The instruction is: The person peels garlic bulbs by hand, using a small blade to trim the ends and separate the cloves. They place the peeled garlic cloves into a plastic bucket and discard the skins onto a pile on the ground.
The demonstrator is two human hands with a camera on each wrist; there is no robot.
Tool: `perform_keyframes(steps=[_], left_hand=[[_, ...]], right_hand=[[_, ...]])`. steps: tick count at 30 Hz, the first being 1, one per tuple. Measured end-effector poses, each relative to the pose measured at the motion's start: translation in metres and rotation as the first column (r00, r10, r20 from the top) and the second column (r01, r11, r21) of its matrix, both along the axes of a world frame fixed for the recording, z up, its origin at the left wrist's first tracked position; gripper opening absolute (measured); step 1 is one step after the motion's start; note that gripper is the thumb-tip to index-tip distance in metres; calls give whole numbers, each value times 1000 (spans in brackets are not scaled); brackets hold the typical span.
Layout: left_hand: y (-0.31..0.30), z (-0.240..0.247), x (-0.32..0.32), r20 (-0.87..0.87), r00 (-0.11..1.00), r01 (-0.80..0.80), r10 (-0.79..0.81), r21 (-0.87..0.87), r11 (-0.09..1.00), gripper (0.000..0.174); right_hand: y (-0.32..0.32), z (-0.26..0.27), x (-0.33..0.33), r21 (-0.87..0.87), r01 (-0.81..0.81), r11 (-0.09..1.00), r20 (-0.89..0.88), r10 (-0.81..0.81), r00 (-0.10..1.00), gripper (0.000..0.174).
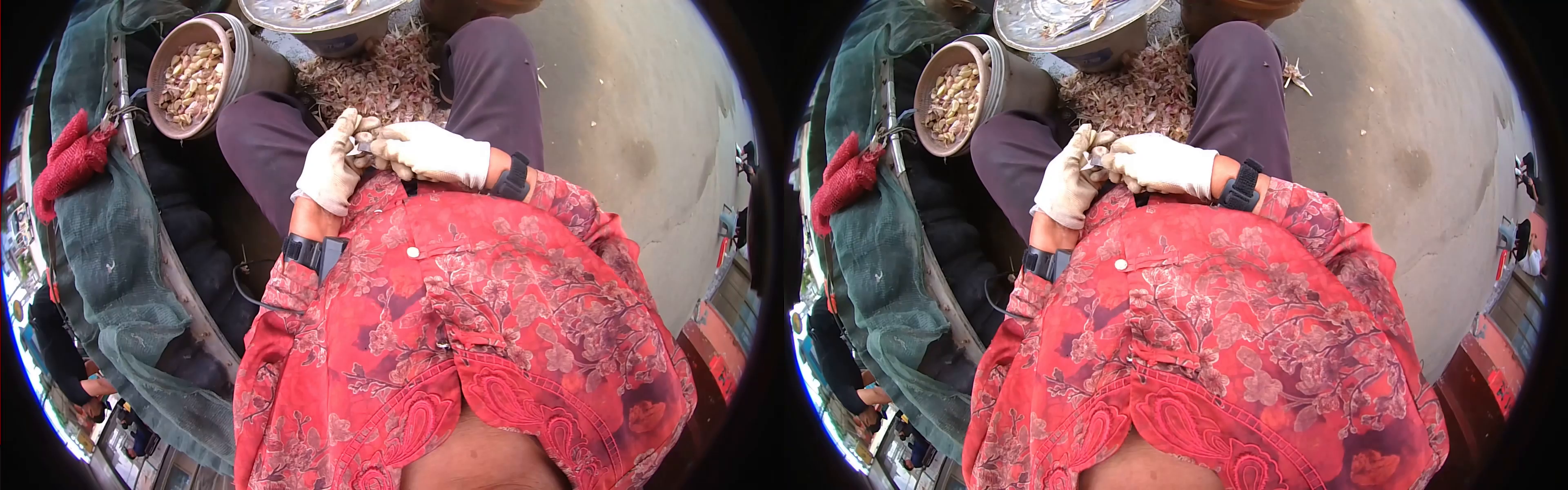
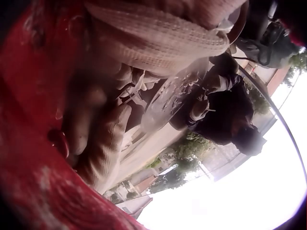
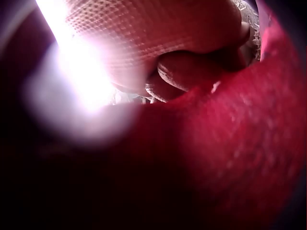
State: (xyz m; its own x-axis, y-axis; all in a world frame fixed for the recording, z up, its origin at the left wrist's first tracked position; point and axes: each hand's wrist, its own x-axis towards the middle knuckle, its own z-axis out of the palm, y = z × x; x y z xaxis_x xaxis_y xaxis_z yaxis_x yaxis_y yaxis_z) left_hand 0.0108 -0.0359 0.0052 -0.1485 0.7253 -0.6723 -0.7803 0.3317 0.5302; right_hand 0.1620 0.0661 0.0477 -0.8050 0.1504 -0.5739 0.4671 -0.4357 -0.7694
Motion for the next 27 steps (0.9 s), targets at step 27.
perform_keyframes(steps=[27], left_hand=[[13,-18,1,16,978,205,-208,-256,945,28]], right_hand=[[22,-11,-10,276,120,954,67,-143,987,30]])
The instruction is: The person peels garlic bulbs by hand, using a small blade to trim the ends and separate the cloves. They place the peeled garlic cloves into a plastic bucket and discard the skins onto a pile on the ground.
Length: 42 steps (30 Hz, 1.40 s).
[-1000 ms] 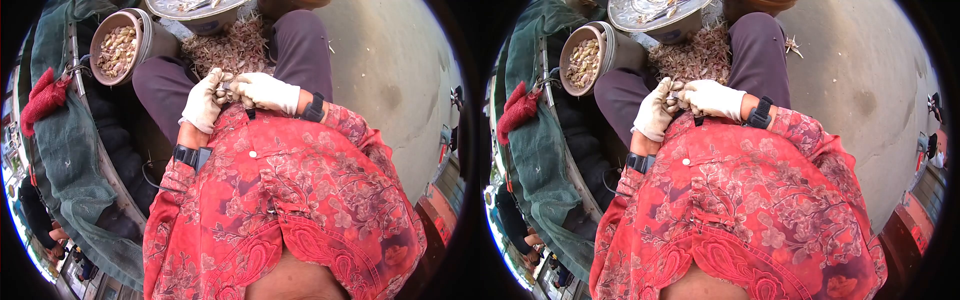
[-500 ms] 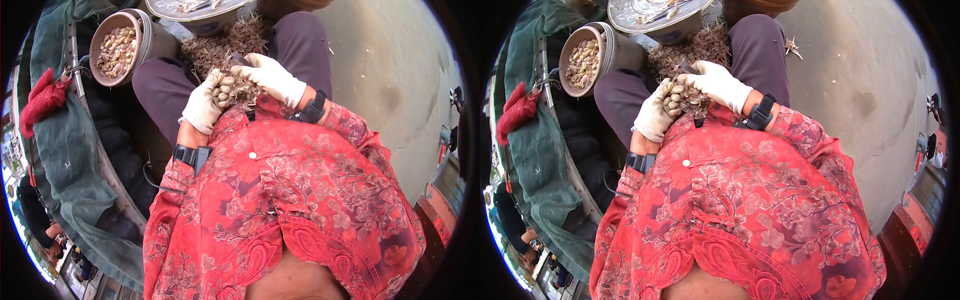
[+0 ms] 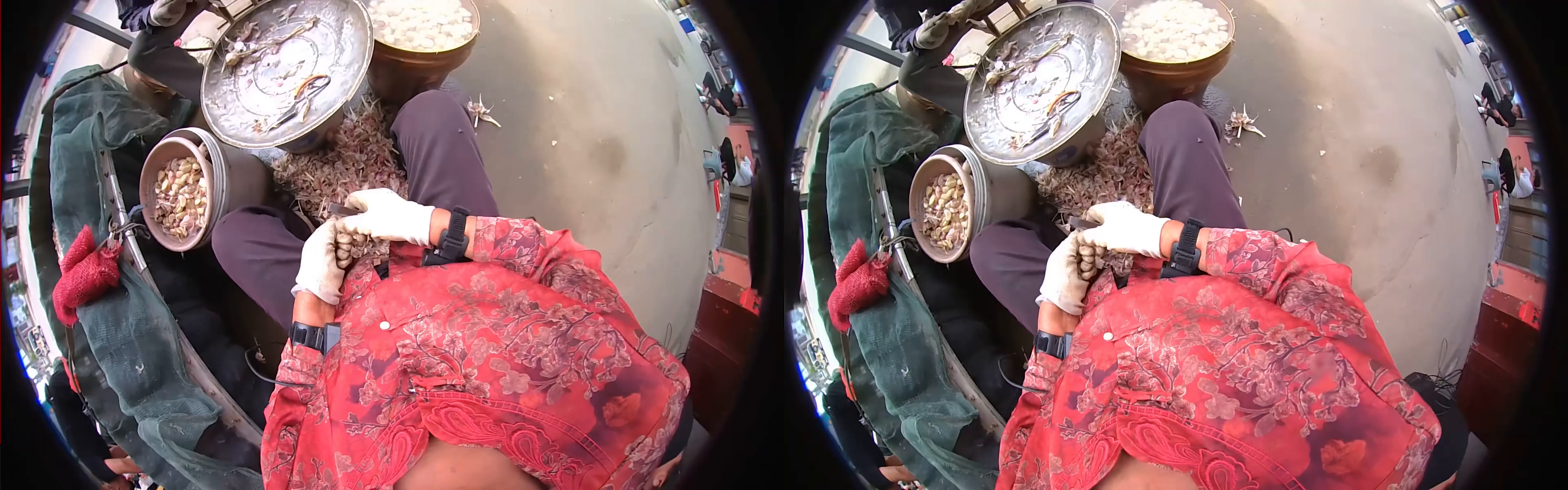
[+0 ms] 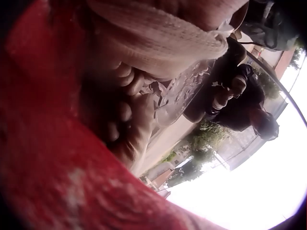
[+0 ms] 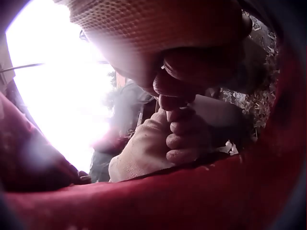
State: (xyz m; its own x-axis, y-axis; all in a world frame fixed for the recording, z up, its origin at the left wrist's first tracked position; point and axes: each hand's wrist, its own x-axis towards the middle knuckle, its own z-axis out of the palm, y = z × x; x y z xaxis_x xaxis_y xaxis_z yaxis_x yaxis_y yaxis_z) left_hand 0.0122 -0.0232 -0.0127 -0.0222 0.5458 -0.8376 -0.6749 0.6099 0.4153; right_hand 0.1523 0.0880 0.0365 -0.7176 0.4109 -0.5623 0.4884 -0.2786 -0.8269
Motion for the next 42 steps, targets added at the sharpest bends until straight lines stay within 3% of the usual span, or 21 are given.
perform_keyframes(steps=[1,2,3,4,6,8,9,10,11,13,16,19,22,24,27,28,30,33,36,40,42], left_hand=[[0,0,-1,63,998,-37,30,108,993,29],[2,-1,-1,50,998,-49,46,59,997,28],[-3,6,-2,90,996,-22,4,196,980,29],[-6,2,-1,103,989,-118,107,111,987,22],[-5,3,2,139,983,-140,122,130,982,21],[-6,-3,3,230,965,-175,124,215,961,21],[-7,-3,4,234,965,-169,115,225,960,21],[-8,-3,4,213,974,-145,84,291,946,20],[-10,-3,4,189,980,-120,54,353,928,21],[-6,1,5,216,975,-133,49,397,908,28],[-3,7,6,114,993,-53,9,388,920,33],[-1,3,-4,199,978,-18,-68,402,915,32],[2,25,-2,-121,989,113,-85,246,963,31],[2,28,-4,-128,984,146,-120,216,965,33],[4,27,-1,-102,994,51,-37,141,989,38],[5,31,-2,-137,988,90,-69,152,984,44],[7,28,-2,21,998,-70,67,247,967,52],[7,26,-8,379,924,-244,53,476,845,62],[5,28,-8,534,831,-416,156,411,811,60],[-4,22,-11,600,773,-494,203,371,786,49],[-8,21,-12,558,809,-463,187,407,787,46]], right_hand=[[3,9,4,-66,11,998,-11,-12,1000,31],[6,-4,5,-33,8,999,-4,-9,1000,31],[11,-8,6,31,29,999,-14,-28,999,28],[17,-3,5,92,49,995,-25,-47,999,25],[49,7,13,-124,167,978,-81,-178,981,22],[90,50,22,-219,404,888,-146,-439,886,26],[110,42,27,-402,515,757,-315,-643,698,27],[130,58,32,-515,568,642,-289,-754,589,29],[151,39,39,-603,496,624,-383,-773,506,31],[147,61,35,-446,675,588,-208,-801,561,33],[126,46,34,-372,578,726,-240,-677,696,35],[96,27,27,-330,506,797,-193,-581,790,32],[66,29,21,-255,438,862,-140,-482,865,31],[54,27,17,-193,344,919,-125,-371,920,33],[38,27,11,-206,284,937,-112,-311,944,32],[35,24,9,-204,270,941,-116,-297,948,30],[27,17,7,-200,254,946,-113,-280,953,27],[22,18,8,-177,196,965,-98,-215,972,29],[17,18,11,-192,162,968,-121,-187,975,34],[9,25,10,-186,170,968,-92,-189,978,31],[7,20,12,-190,144,971,-117,-168,979,31]])
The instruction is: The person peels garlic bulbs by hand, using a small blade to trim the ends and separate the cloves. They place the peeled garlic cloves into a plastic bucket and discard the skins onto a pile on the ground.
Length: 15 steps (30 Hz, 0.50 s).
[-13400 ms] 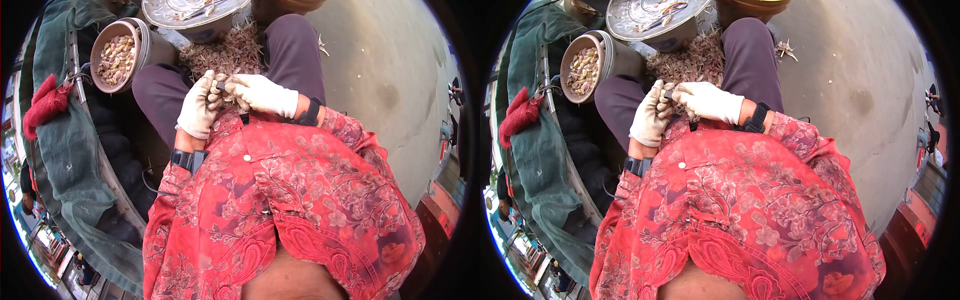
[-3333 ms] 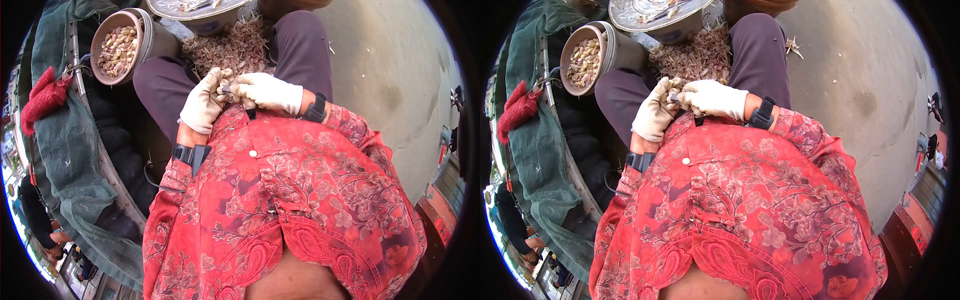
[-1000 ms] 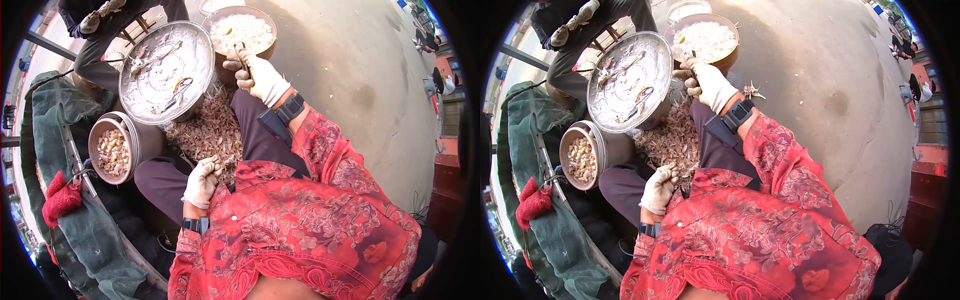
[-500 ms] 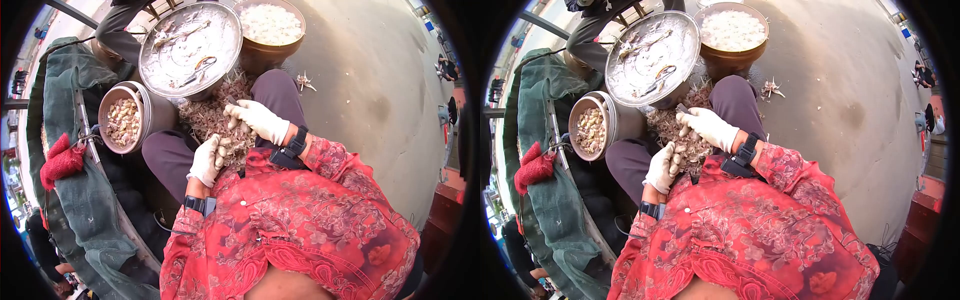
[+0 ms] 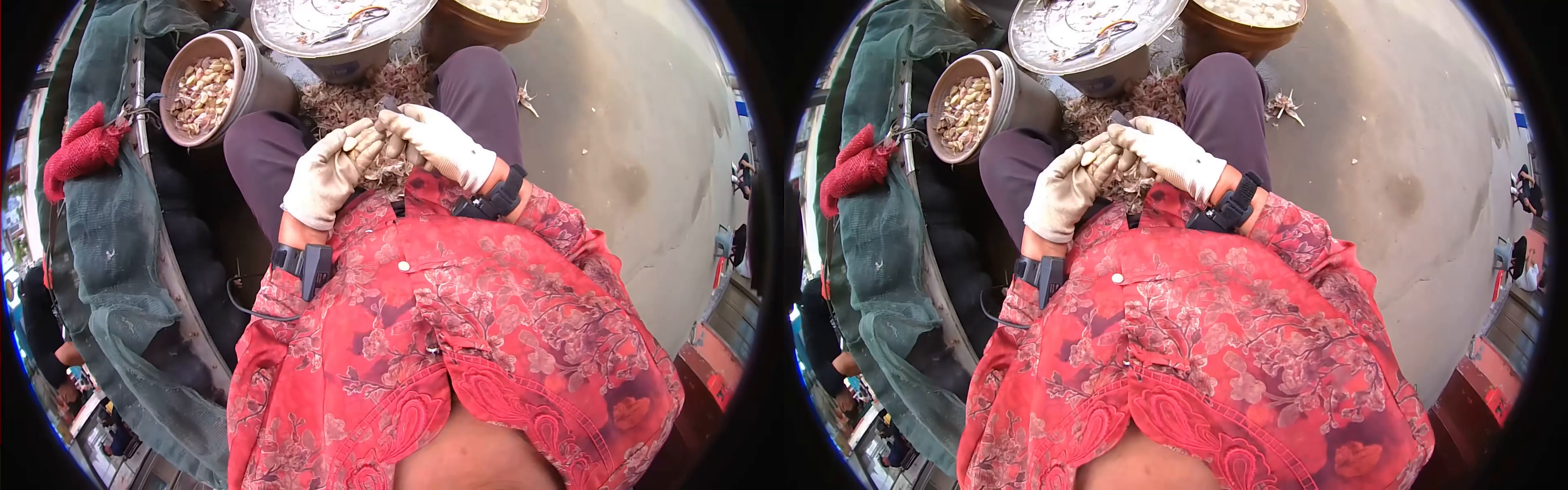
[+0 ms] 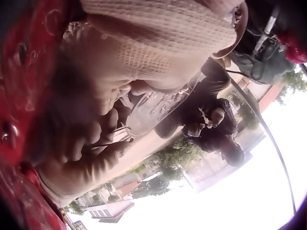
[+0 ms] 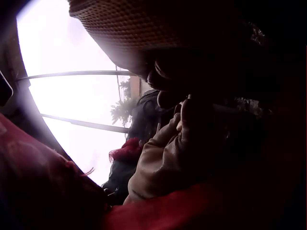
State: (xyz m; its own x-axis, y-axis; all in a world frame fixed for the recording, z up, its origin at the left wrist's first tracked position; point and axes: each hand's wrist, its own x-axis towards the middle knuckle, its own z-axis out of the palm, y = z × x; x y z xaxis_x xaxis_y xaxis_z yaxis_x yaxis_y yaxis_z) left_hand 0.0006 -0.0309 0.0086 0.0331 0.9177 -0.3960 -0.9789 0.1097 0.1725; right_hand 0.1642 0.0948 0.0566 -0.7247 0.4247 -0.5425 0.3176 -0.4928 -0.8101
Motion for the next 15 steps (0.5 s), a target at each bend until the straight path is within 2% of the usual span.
perform_keyframes(steps=[2,6,9,14,15], left_hand=[[-3,2,2,-159,987,12,-10,9,1000,48],[-9,0,1,-195,981,31,-11,101,994,47],[-12,-1,1,-245,969,-6,17,48,999,45],[-15,-2,1,-179,984,-19,17,-14,1000,40],[-16,-5,-1,-169,985,-32,24,-43,999,39]], right_hand=[[-3,-1,1,-1,-20,1000,-27,20,999,32],[-10,9,2,43,-34,998,3,34,999,31],[-13,1,1,77,-45,996,0,45,999,31],[-18,-1,1,138,-69,988,-5,70,998,36],[-18,1,1,140,-109,984,63,101,993,39]])
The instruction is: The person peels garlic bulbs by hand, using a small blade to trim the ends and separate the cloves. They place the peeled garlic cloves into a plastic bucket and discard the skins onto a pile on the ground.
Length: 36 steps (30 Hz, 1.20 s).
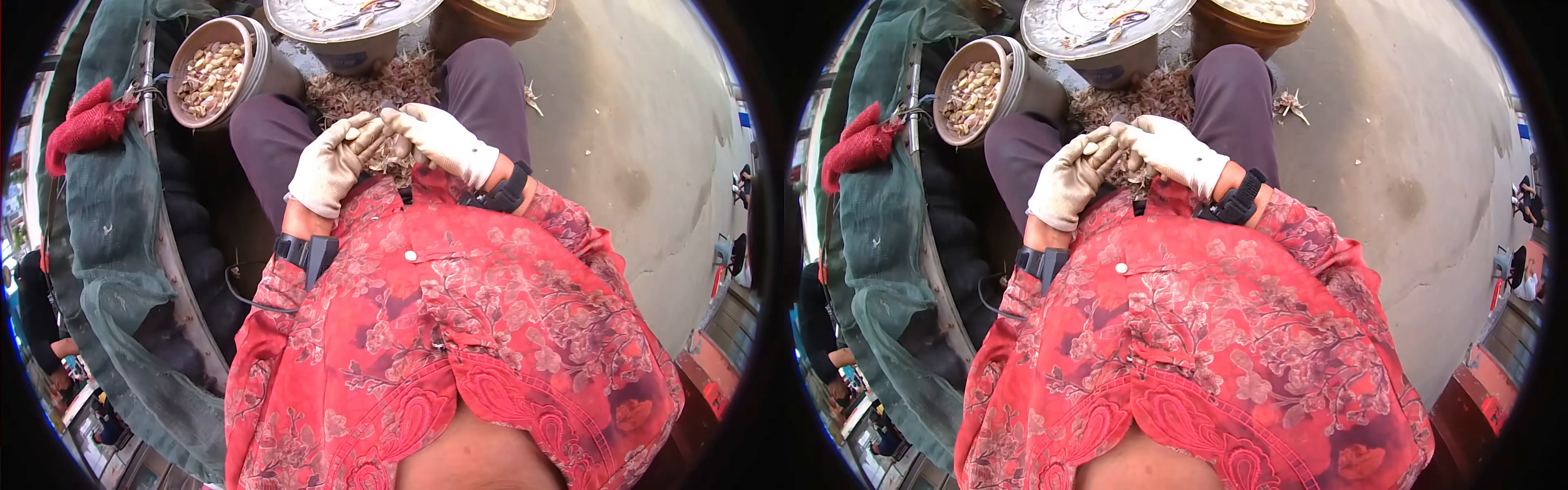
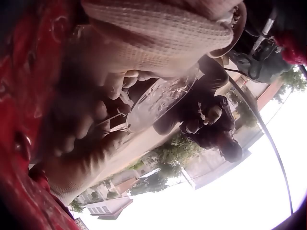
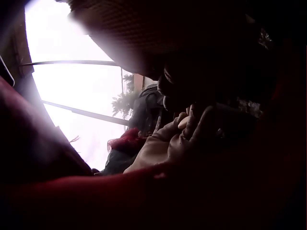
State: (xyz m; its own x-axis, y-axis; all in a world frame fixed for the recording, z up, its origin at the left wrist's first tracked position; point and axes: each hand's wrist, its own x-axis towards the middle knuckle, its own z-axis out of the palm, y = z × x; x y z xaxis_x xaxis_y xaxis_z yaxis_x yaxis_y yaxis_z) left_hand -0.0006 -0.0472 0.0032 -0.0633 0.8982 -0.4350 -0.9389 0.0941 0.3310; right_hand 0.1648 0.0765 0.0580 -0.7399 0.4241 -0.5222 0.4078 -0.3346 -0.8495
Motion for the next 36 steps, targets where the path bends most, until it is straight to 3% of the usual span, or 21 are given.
perform_keyframes(steps=[3,5,7,14,27,36], left_hand=[[-4,-11,-4,84,994,-75,67,90,993,37],[4,-16,-18,83,990,-122,117,62,991,37],[7,-8,-14,39,993,-110,110,-14,994,37],[3,-12,-15,-128,992,16,-17,-10,1000,40],[7,13,-4,-189,978,88,-83,18,996,43],[6,24,1,-474,870,174,-139,30,984,38]], right_hand=[[0,3,2,-2,-81,997,72,81,994,44],[14,-8,-17,-47,-188,981,94,192,977,45],[10,-15,-16,-63,-196,979,77,200,977,45],[9,-16,-17,-93,-227,970,88,235,968,47],[7,-23,-16,-207,-203,957,33,214,976,46],[5,-19,-11,-249,-206,946,16,217,976,45]])
